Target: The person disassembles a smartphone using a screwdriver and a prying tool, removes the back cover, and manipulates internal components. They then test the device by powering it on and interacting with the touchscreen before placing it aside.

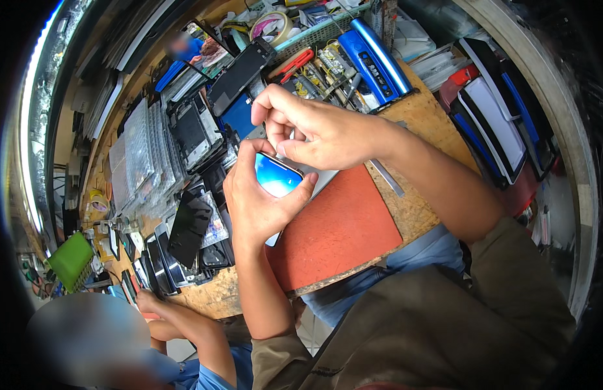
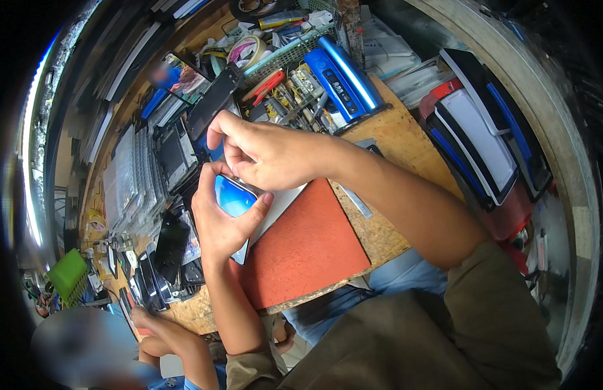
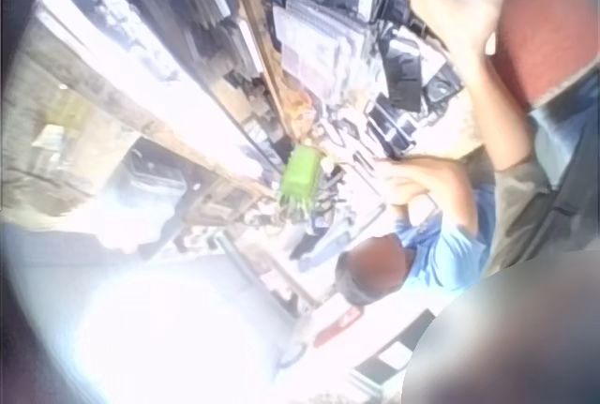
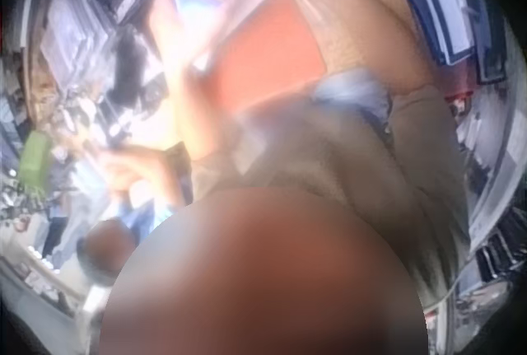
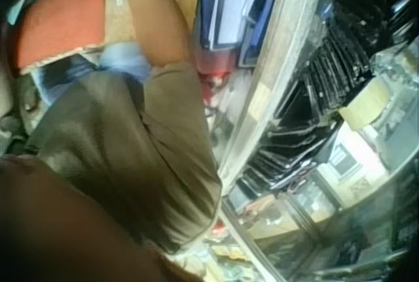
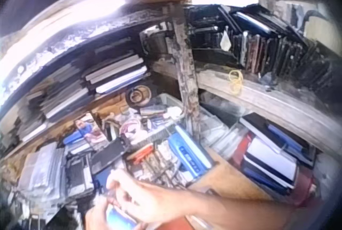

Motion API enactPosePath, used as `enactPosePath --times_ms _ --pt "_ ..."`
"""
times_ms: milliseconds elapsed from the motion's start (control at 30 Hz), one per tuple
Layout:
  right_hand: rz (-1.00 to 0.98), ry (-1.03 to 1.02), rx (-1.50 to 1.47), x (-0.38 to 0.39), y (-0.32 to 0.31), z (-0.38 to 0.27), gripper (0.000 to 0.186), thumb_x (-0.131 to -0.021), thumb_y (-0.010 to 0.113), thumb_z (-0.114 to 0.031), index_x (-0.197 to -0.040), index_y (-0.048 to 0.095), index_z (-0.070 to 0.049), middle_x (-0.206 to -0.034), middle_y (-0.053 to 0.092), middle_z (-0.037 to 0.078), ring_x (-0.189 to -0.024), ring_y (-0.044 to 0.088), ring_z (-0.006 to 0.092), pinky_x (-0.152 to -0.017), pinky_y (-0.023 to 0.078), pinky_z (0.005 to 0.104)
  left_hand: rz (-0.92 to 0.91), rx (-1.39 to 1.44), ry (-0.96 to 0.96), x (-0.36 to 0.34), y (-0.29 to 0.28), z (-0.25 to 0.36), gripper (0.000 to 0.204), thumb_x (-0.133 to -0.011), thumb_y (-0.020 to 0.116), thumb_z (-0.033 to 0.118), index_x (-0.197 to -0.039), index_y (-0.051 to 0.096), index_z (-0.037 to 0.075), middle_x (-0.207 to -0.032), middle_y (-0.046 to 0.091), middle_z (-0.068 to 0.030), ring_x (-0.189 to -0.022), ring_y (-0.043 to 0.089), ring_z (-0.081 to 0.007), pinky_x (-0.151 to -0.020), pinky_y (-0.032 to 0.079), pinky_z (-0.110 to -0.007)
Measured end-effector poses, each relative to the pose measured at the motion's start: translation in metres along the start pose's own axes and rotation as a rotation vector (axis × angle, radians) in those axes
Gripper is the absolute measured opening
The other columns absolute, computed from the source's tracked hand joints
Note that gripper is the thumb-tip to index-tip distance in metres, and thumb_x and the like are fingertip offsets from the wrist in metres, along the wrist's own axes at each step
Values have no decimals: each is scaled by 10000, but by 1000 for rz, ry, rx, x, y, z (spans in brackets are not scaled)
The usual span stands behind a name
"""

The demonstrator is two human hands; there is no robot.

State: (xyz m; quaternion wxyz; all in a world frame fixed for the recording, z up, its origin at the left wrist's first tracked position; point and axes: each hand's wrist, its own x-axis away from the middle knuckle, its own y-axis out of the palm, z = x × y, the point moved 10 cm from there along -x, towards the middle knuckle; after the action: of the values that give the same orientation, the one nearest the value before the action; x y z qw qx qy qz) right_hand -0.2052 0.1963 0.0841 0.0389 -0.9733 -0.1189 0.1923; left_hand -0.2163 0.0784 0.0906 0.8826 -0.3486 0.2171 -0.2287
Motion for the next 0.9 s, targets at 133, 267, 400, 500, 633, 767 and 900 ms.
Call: enactPosePath --times_ms 133,267,400,500,633,767,900 --pt "-13 70 -133 1 2 7 447 -917 601 76 -1310 404 -7 -823 610 77 -722 611 138 -635 517 324 1 -3 -9 1 0 1 592 -653 952 336 -1046 591 81 -854 726 -139 -777 731 -304 -740 569 -404" --pt "-7 86 -177 1 3 9 473 -916 629 84 -1322 403 -6 -829 634 98 -711 654 133 -581 518 303 5 -18 28 2 0 6 598 -658 955 344 -1058 592 85 -852 729 -135 -780 735 -308 -739 572 -409" --pt "-11 99 -137 2 2 10 479 -917 648 77 -1323 405 -1 -823 641 101 -712 657 140 -593 524 313 -9 -53 38 3 2 7 625 -659 963 363 -1083 593 90 -855 728 -136 -781 737 -330 -730 573 -422" --pt "-5 124 -102 3 -1 9 435 -922 667 69 -1290 443 11 -822 653 102 -713 661 144 -605 532 311 -4 -68 45 4 4 8 650 -657 967 378 -1109 595 94 -860 726 -136 -777 734 -347 -721 572 -432" --pt "17 263 -129 6 -3 19 330 -945 687 50 -1235 531 36 -824 669 95 -728 675 151 -642 562 312 28 -61 72 3 2 9 617 -689 961 349 -1122 605 91 -902 717 -146 -812 730 -353 -737 569 -435" --pt "72 233 -217 0 4 23 313 -1026 635 -23 -1322 570 56 -934 740 128 -814 728 168 -731 599 333 136 54 6 1 -26 -8 546 -747 955 310 -1089 609 61 -965 687 -127 -855 697 -277 -785 551 -399" --pt "80 209 88 3 13 30 293 -1034 649 -85 -1300 642 38 -1009 761 122 -852 736 170 -772 593 325 406 331 -65 7 -87 -43 460 -826 934 243 -1058 582 61 -931 629 -21 -811 584 -121 -728 487 -292"
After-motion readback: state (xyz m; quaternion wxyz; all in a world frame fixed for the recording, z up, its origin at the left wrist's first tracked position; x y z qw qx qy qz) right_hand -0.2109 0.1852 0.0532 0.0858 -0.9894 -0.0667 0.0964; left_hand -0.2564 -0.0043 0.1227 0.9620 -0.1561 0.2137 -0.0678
